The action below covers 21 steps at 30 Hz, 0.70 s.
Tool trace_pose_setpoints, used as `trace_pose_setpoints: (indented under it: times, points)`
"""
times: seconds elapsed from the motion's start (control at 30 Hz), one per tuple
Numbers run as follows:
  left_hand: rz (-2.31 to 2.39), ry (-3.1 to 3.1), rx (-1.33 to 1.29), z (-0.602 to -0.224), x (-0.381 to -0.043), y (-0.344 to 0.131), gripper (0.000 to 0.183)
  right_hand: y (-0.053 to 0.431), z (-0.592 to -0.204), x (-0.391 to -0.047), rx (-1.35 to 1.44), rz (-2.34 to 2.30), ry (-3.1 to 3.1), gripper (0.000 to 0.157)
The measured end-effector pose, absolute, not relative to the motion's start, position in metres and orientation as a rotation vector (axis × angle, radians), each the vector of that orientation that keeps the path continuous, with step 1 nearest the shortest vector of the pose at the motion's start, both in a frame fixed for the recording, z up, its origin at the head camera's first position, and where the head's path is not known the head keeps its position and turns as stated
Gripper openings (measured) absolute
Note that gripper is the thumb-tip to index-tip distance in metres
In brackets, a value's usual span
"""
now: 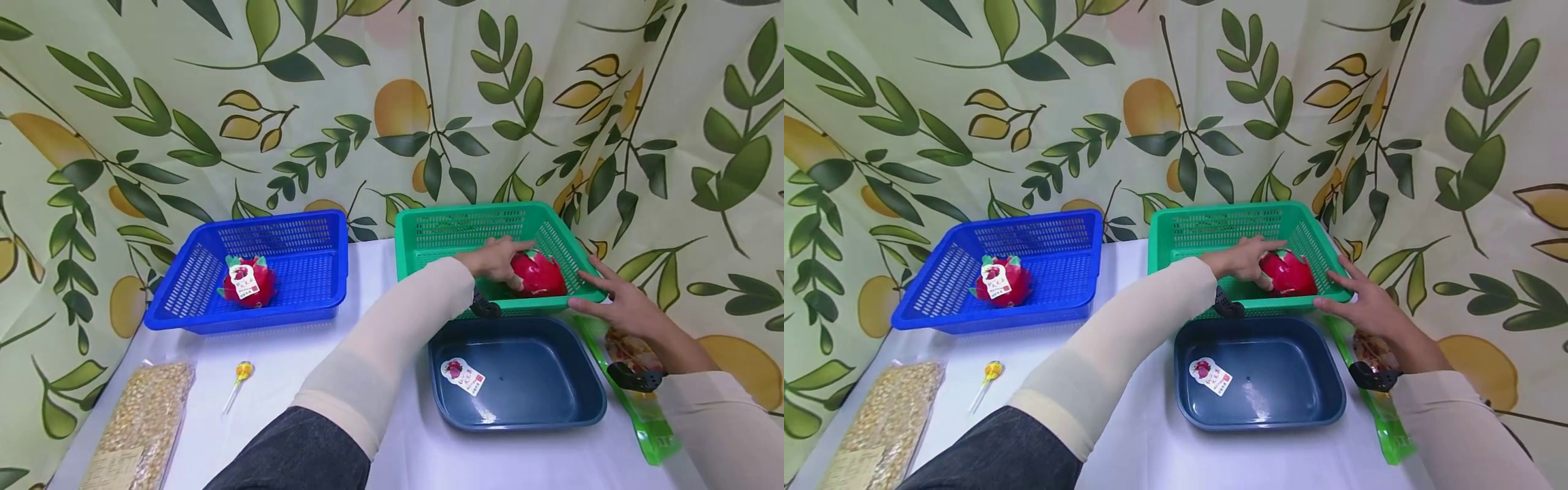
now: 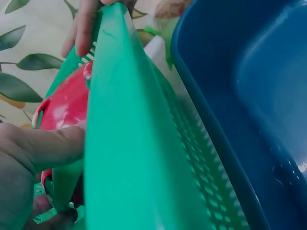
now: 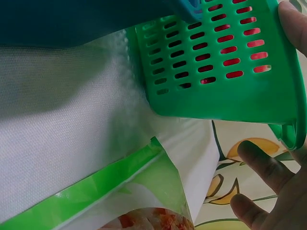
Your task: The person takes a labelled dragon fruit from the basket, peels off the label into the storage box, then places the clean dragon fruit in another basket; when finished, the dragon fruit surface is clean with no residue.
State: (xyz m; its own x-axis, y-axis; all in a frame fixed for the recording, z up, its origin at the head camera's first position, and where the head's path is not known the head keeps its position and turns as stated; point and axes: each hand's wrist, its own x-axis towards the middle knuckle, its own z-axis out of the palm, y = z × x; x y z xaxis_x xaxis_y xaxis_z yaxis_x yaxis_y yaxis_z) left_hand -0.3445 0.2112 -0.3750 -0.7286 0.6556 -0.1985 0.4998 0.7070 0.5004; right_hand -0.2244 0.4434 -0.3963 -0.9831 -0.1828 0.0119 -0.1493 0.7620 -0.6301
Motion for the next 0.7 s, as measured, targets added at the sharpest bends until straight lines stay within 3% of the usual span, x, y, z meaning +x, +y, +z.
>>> trace_pose_setpoints:
  times: [0.23,0.43,0.7]
  points:
    - [1.026,2.402,0.88,-0.373,-0.346,0.204,0.086,0.439,-0.395,-0.224,-0.283,-1.045,2.891,0.076]
    - [1.053,2.369,0.922,-0.362,-0.344,0.193,0.076,0.439,-0.392,-0.224,-0.296,-1.042,2.909,0.076]
    - [1.165,2.3,1.038,-0.339,-0.332,0.168,0.08,0.442,-0.396,-0.222,-0.269,-1.013,2.921,0.077]
